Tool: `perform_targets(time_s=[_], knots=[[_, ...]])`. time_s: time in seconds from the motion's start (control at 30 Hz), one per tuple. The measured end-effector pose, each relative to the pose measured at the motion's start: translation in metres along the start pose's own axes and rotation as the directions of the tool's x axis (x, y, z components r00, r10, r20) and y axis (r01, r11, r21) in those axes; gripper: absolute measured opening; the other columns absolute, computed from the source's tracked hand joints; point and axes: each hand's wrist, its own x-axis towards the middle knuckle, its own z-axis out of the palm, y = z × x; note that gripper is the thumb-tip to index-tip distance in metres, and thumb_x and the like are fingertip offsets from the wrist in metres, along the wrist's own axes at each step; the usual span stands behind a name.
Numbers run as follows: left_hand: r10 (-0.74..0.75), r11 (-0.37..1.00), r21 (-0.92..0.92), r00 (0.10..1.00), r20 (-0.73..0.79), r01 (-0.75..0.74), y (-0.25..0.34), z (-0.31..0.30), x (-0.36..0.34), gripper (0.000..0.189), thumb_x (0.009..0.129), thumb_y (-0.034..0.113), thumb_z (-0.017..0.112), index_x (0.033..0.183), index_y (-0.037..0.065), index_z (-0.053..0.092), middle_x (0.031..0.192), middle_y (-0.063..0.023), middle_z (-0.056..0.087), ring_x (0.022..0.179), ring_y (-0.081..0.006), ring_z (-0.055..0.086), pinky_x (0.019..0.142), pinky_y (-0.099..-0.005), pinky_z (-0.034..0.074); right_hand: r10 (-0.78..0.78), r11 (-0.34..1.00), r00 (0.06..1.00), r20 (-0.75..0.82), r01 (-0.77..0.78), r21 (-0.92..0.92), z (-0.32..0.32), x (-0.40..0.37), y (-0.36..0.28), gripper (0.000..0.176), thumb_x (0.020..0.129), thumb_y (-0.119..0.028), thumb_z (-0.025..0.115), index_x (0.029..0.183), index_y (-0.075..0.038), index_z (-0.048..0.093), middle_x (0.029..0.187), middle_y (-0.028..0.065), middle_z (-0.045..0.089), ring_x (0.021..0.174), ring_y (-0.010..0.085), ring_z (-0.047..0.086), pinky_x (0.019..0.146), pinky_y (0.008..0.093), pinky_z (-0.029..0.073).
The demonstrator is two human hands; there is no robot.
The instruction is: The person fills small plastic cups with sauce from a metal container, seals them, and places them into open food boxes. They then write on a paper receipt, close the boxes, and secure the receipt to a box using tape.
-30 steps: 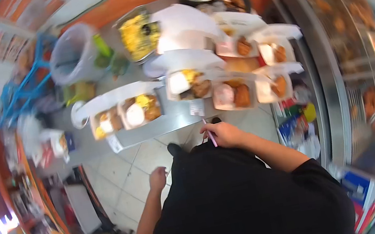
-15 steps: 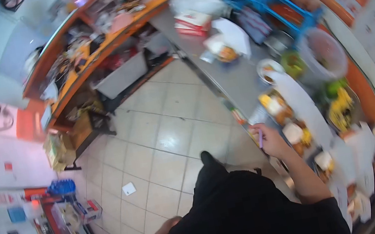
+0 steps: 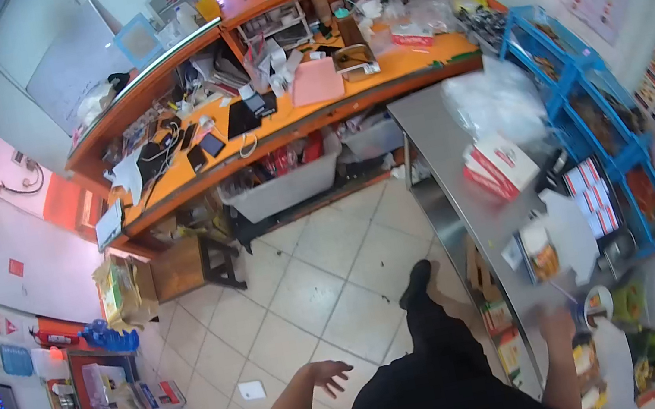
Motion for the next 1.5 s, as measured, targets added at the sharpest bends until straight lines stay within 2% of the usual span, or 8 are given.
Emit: perform_targets(time_s=[0.2,0.43,0.67,0.77,0.93,1.13,1.43,1.5], knots=[[0.486,0.868,0.250,0.834,-0.260,-0.429,0.232,-0.139,-0.031,0.038,0.103,0.036,0.064,0.127,0.008,0.071,0.130,-0.0112,0.071,0.112,-0.0292,0.071,0.091,-0.0464,0.060,-0.468,0.880,0.467,0.750,0.321,0.349,-0.079,0.039,-0.214,0.047,0.097,-0.047,0.065,0.117,-0.005,0.073,0.113,0.0187,0.076,0.108,0.0374,0.073,0.096,0.0507,0.056],[0.901,0.338,0.886,-0.166,-0.402,-0.317,0.538,-0.327,-0.194,0.024,0.100,0.020,0.056,0.111,0.004,0.069,0.105,-0.0260,0.073,0.097,-0.0484,0.069,0.087,-0.0566,0.055,-0.713,0.602,0.669,-0.211,0.738,0.304,-0.211,0.119,-0.509,0.038,0.098,-0.025,0.070,0.129,-0.004,0.065,0.124,0.0222,0.071,0.111,0.0397,0.069,0.095,0.0453,0.054],[0.892,0.278,0.925,-0.427,-0.149,0.259,0.760,-0.521,-0.212,0.036,0.096,0.019,0.061,0.130,0.010,0.066,0.139,-0.0176,0.058,0.137,-0.0396,0.050,0.105,-0.0601,0.045,-0.588,0.591,0.806,-0.070,0.487,0.643,-0.241,0.138,-0.674,0.037,0.097,-0.018,0.071,0.130,-0.003,0.065,0.122,0.0169,0.072,0.106,0.0296,0.072,0.093,0.0410,0.056],[0.963,0.267,0.934,-0.049,-0.264,0.236,0.794,-0.563,-0.200,0.030,0.096,0.023,0.062,0.122,0.011,0.071,0.139,-0.0165,0.057,0.137,-0.0387,0.049,0.110,-0.0611,0.039,-0.502,0.685,0.861,0.082,0.338,0.646,-0.225,0.130,-0.709,0.035,0.099,-0.018,0.070,0.131,-0.002,0.066,0.123,0.0150,0.074,0.103,0.0268,0.074,0.091,0.0400,0.057],[0.885,-0.142,0.990,-0.450,0.117,-0.022,0.758,-0.493,-0.291,0.025,0.085,0.015,0.073,0.110,0.011,0.074,0.138,-0.0159,0.060,0.139,-0.0404,0.048,0.110,-0.0556,0.040,-0.465,0.641,0.881,0.088,0.266,0.720,-0.248,0.139,-0.772,0.036,0.100,-0.017,0.071,0.132,-0.001,0.066,0.117,0.0144,0.075,0.101,0.0232,0.074,0.092,0.0363,0.058],[0.882,-0.269,0.442,-0.035,0.469,-0.856,0.673,-0.419,-0.434,0.027,0.098,0.011,0.071,0.124,0.007,0.065,0.114,-0.0156,0.073,0.108,-0.0356,0.072,0.092,-0.0447,0.058,-0.564,0.344,0.554,-0.612,0.832,0.436,-0.312,0.169,-0.899,0.051,0.095,-0.019,0.074,0.142,-0.005,0.058,0.120,0.0113,0.071,0.127,0.0293,0.059,0.102,0.0453,0.051],[0.800,-0.524,-0.716,-0.556,-0.227,-0.461,0.530,-0.517,-0.606,0.015,0.105,0.009,0.060,0.118,0.008,0.054,0.090,0.0014,0.061,0.067,-0.0104,0.060,0.061,-0.0238,0.050,-0.958,-0.036,-0.204,0.204,0.788,0.615,-0.356,0.079,-0.973,0.027,0.094,-0.024,0.076,0.114,-0.006,0.076,0.108,0.0146,0.076,0.106,0.0353,0.071,0.093,0.0425,0.057],[0.565,-0.816,-0.095,-0.750,-0.343,-0.571,0.441,-0.515,-0.652,0.033,0.096,0.010,0.068,0.123,0.002,0.051,0.094,-0.0003,0.055,0.066,-0.0101,0.048,0.061,-0.0265,0.041,-0.943,-0.171,-0.308,0.124,0.770,0.614,-0.325,0.083,-0.969,0.026,0.095,-0.026,0.074,0.113,-0.007,0.076,0.106,0.0147,0.076,0.103,0.0362,0.071,0.090,0.0449,0.056]])
